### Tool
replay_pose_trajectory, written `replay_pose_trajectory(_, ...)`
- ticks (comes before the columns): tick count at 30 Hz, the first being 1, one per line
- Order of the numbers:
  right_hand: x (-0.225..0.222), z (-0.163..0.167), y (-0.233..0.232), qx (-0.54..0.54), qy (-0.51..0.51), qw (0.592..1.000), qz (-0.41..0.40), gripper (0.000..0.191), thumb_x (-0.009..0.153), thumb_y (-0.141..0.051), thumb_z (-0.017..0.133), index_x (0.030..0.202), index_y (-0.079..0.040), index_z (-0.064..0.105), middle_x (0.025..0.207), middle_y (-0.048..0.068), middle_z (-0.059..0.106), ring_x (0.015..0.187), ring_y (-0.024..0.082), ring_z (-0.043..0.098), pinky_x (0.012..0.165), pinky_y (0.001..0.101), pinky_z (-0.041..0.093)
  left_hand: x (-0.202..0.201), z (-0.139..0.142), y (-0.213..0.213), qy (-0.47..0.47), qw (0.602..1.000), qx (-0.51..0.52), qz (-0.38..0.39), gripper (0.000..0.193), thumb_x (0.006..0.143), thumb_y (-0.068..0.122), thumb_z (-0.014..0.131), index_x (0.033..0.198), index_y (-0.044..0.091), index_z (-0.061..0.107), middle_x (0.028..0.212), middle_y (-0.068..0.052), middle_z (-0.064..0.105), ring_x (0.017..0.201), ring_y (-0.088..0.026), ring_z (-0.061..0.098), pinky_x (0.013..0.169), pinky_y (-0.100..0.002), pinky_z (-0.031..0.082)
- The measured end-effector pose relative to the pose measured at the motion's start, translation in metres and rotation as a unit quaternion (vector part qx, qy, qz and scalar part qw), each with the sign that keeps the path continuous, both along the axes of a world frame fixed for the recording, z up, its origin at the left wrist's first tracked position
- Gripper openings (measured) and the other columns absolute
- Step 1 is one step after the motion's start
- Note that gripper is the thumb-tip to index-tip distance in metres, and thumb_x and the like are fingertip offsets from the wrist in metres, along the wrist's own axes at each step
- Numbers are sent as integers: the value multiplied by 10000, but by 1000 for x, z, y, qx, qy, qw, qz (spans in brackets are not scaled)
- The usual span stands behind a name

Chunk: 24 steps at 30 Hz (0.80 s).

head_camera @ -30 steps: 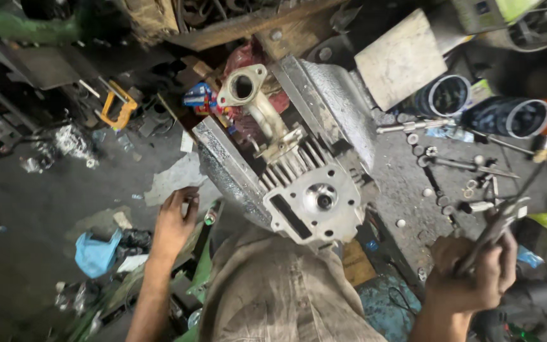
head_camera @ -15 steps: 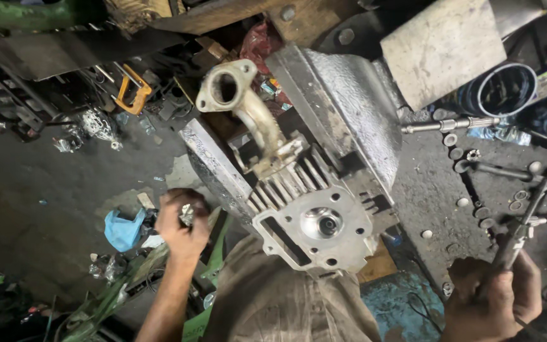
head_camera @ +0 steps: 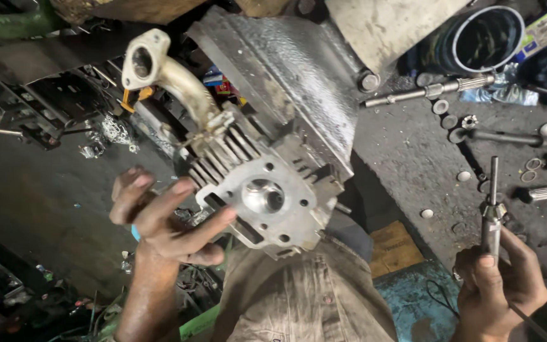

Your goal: The person uses a handheld rotary tool to grind the surface of a metal engine part on a workbench. They reposition the part several times to access different areas, then inspect the part and use a T-handle wrench to tighten a bolt.

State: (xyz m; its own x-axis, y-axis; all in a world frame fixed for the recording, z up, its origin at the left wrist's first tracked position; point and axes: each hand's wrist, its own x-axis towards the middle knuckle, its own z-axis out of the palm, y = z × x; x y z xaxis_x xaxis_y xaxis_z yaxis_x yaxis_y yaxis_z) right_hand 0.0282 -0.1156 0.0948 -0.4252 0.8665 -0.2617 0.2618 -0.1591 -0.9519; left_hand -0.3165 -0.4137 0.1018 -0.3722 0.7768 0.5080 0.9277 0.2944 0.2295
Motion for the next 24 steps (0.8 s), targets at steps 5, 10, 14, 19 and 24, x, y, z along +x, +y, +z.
replay_pose_trajectory(5,16,2,9,5,-17,1000,8,392,1081,-152,700,1326,123,565,755,89,622,572,79,515,576,207,388,-5,15,23,26,999,-33,-13,645,1018,775,306,1141,401,817,1393,-48,575,1428,-229,265,1154,-519,271)
replay_pose_trajectory(10,26,0,19,14,-30,999,5,401,1069,-149,697,1339,125,583,740,79,620,571,84,542,568,207,420,5,19,36,-215,962,142,88,245,939,529,704,997,294,660,1387,-38,618,1355,-185,455,1082,-448,380)
replay_pose_trajectory(14,37,-1,22,8,-28,1000,-1,380,1079,-119,705,1334,127,566,773,84,621,606,84,553,589,201,421,13,28,53,-227,960,98,131,558,939,383,844,1316,141,512,1533,-68,445,1468,-224,393,1229,-476,350)
replay_pose_trajectory(19,47,-1,27,12,-17,1000,4,411,1064,-100,712,1373,130,571,850,74,629,676,75,567,624,186,434,11,56,77,-183,969,-38,160,644,919,333,833,1395,78,481,1555,-191,378,1529,-308,282,1257,-556,310)
replay_pose_trajectory(24,45,4,31,15,-16,1000,-2,385,1041,-94,721,1337,105,575,867,65,634,694,72,573,629,180,443,12,50,82,-153,965,159,144,346,890,12,693,1213,72,585,1476,-128,451,1429,-266,443,1199,-462,424)
